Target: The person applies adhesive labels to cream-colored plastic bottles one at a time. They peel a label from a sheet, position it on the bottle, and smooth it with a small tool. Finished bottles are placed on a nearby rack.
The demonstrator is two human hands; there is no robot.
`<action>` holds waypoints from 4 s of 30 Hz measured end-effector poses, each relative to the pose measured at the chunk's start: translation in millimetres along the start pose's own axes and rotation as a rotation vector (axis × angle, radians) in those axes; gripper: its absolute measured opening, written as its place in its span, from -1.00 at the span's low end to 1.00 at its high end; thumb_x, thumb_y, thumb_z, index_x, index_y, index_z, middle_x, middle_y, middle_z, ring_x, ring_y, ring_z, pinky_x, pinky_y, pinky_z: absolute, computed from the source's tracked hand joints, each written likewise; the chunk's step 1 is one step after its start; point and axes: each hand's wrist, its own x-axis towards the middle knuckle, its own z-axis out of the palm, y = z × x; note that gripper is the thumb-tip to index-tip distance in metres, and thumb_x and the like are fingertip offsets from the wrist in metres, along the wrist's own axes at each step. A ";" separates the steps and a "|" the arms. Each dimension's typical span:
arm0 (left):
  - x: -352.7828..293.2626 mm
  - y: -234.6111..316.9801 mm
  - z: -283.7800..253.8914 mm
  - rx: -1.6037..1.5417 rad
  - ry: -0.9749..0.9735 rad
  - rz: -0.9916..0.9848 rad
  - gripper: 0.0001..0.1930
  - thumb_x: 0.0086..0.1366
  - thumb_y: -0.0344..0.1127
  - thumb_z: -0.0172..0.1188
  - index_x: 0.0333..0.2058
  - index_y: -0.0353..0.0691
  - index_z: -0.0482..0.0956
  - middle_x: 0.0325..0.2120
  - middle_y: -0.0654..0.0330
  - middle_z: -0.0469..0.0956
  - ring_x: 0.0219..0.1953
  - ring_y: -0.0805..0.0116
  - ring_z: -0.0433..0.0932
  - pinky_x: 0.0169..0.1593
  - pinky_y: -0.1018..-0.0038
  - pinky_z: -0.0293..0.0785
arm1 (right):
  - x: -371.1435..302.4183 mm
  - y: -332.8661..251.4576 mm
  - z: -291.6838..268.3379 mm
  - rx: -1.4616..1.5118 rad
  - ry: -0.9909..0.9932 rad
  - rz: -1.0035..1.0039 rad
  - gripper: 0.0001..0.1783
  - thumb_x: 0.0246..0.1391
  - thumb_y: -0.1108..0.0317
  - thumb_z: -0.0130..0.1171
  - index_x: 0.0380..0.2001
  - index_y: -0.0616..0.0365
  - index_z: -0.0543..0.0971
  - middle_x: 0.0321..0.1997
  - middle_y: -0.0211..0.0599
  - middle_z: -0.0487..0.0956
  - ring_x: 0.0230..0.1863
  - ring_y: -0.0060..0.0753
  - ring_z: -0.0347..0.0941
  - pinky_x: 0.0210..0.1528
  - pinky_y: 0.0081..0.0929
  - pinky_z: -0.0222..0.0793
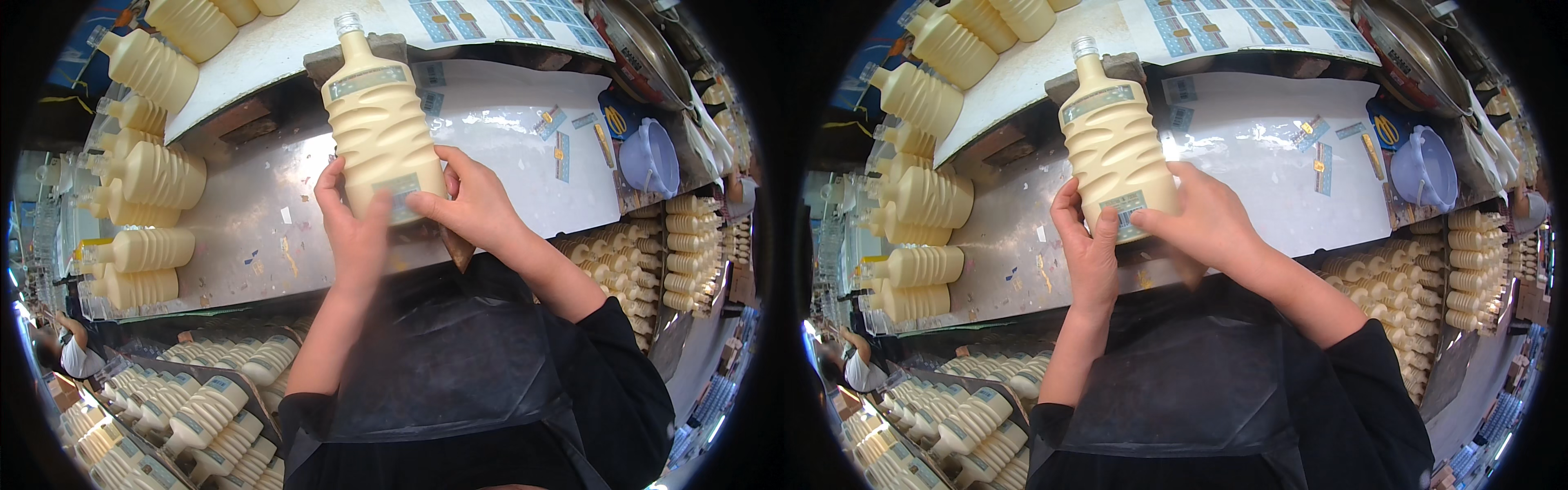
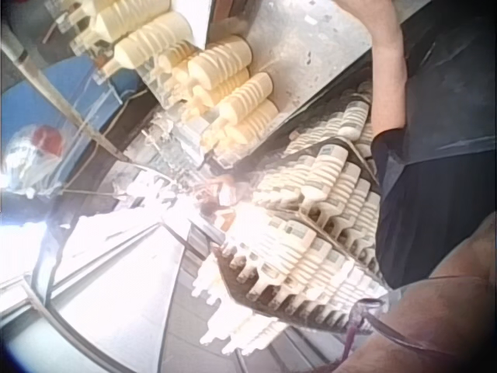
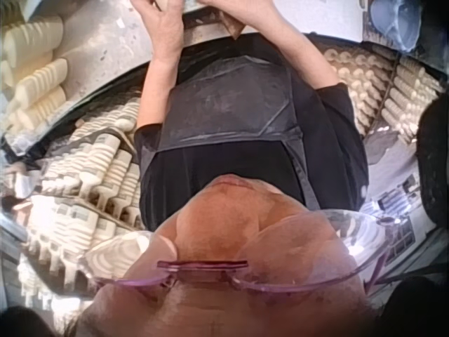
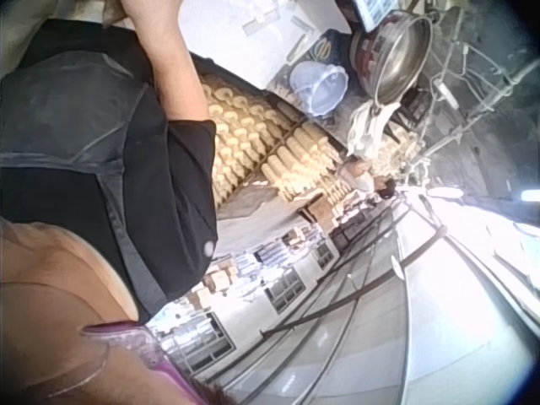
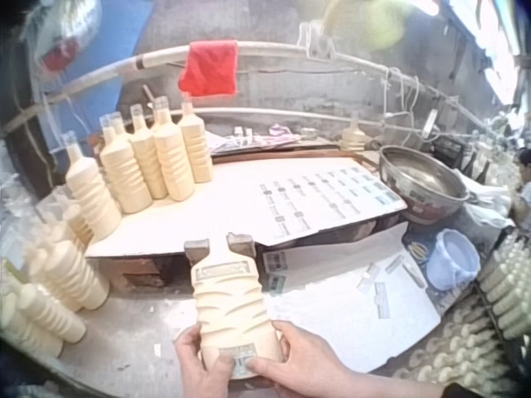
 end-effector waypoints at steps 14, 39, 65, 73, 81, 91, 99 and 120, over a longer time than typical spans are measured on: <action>0.1 0.3 0.0 0.017 0.009 0.013 -0.28 0.31 -0.31 0.30 0.31 -0.36 0.11 0.26 -0.16 0.25 0.27 0.13 0.33 0.33 0.27 0.30 | -0.1 6.9 1.4 0.008 0.017 -0.039 -0.21 -0.04 0.04 0.45 0.20 0.26 0.49 -0.45 -0.50 0.37 -0.41 -0.60 0.34 -0.32 -0.54 0.36; -0.3 -12.6 -5.5 -0.058 0.018 0.055 -0.37 0.43 -0.20 0.16 0.34 -0.37 0.19 0.28 -0.06 0.27 0.35 0.13 0.27 0.42 0.26 0.14 | 4.0 17.7 -0.1 0.203 -0.048 0.003 -0.31 0.15 0.08 0.37 0.24 0.25 0.48 -0.41 -0.51 0.43 -0.36 -0.67 0.35 -0.27 -0.59 0.37; -5.7 -16.3 -7.5 0.174 -0.007 0.115 -0.14 0.19 -0.15 0.36 0.37 -0.36 0.15 0.25 -0.07 0.19 0.32 0.01 0.23 0.40 0.13 0.18 | 0.3 8.6 1.4 0.074 0.009 -0.030 -0.28 0.08 0.08 0.42 0.23 0.25 0.51 -0.51 -0.52 0.38 -0.45 -0.65 0.31 -0.35 -0.57 0.33; -5.5 -15.1 -2.9 0.182 0.014 0.118 -0.12 0.17 -0.16 0.37 0.36 -0.38 0.14 0.23 -0.09 0.20 0.30 -0.01 0.23 0.39 0.12 0.18 | 1.0 9.2 3.0 -0.008 0.042 -0.071 -0.31 0.07 0.06 0.42 0.18 0.26 0.53 -0.52 -0.52 0.37 -0.46 -0.63 0.30 -0.36 -0.55 0.33; -5.2 -15.1 -1.5 0.185 0.022 0.124 -0.12 0.16 -0.15 0.37 0.35 -0.39 0.14 0.22 -0.10 0.21 0.30 -0.02 0.23 0.39 0.12 0.18 | 1.2 9.7 3.0 -0.011 0.043 -0.076 -0.31 0.09 0.04 0.39 0.17 0.26 0.53 -0.52 -0.51 0.37 -0.45 -0.61 0.31 -0.35 -0.54 0.33; -4.6 -23.1 -3.1 0.156 0.023 0.149 -0.18 0.25 -0.16 0.29 0.36 -0.41 0.13 0.24 -0.10 0.19 0.31 -0.01 0.22 0.39 0.12 0.17 | -0.3 0.7 1.4 -0.072 0.018 -0.032 -0.20 -0.01 -0.07 0.38 0.16 0.30 0.51 -0.15 0.11 0.68 -0.11 0.00 0.67 -0.01 -0.21 0.55; -4.0 -20.6 -1.7 0.132 0.020 0.138 -0.16 0.23 -0.13 0.31 0.35 -0.41 0.13 0.24 -0.10 0.20 0.31 -0.02 0.22 0.39 0.12 0.16 | 4.9 13.8 -1.4 -0.020 0.029 -0.040 -0.40 0.17 0.04 0.34 0.13 0.25 0.55 -0.45 -0.46 0.48 -0.40 -0.61 0.38 -0.29 -0.55 0.38; -6.4 -17.0 -13.5 -0.278 0.059 -0.003 -0.62 0.54 -0.34 -0.04 0.24 -0.35 0.37 0.18 0.06 0.45 0.22 0.29 0.42 0.32 0.35 0.32 | -34.8 -21.2 4.9 -0.470 0.120 -1.119 -0.67 -0.12 0.53 0.31 -0.19 0.15 0.70 -0.23 -0.26 0.69 -0.27 -0.27 0.66 -0.24 -0.40 0.55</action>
